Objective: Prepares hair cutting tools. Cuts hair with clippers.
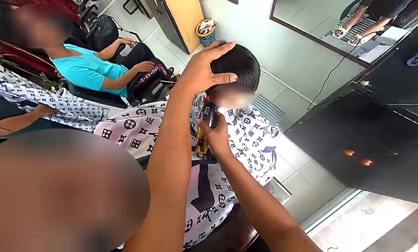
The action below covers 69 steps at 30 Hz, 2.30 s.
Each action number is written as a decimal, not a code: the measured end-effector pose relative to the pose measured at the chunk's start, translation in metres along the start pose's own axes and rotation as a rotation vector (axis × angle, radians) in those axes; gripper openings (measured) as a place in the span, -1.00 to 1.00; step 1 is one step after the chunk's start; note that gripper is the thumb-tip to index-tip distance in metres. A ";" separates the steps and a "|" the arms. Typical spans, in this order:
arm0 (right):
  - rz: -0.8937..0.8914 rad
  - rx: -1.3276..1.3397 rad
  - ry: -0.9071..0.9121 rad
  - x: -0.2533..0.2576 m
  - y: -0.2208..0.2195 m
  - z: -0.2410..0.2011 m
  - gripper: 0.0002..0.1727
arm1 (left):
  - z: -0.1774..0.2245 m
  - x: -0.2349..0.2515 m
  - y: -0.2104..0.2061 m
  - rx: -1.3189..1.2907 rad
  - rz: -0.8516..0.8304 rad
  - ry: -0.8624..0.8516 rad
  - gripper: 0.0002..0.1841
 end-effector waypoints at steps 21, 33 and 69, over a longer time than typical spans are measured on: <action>-0.125 -0.027 -0.047 -0.014 0.080 -0.036 -0.29 | 0.011 0.001 -0.007 0.018 0.037 0.037 -0.11; -0.092 0.196 -0.192 -0.005 0.080 -0.045 -0.42 | 0.019 0.021 -0.023 0.179 0.006 0.161 0.00; -0.500 -0.019 -0.190 0.004 0.111 -0.009 -0.28 | 0.034 0.011 -0.030 0.106 0.025 0.184 -0.13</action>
Point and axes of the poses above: each hand's wrist, its own x-axis towards the middle knuckle, its own y-axis out of the back of the hand, z = x × y, the point moved 6 cm from there along x, towards the middle knuckle, and after that the axes turned 7 degrees about z, right-handed, at the moved point
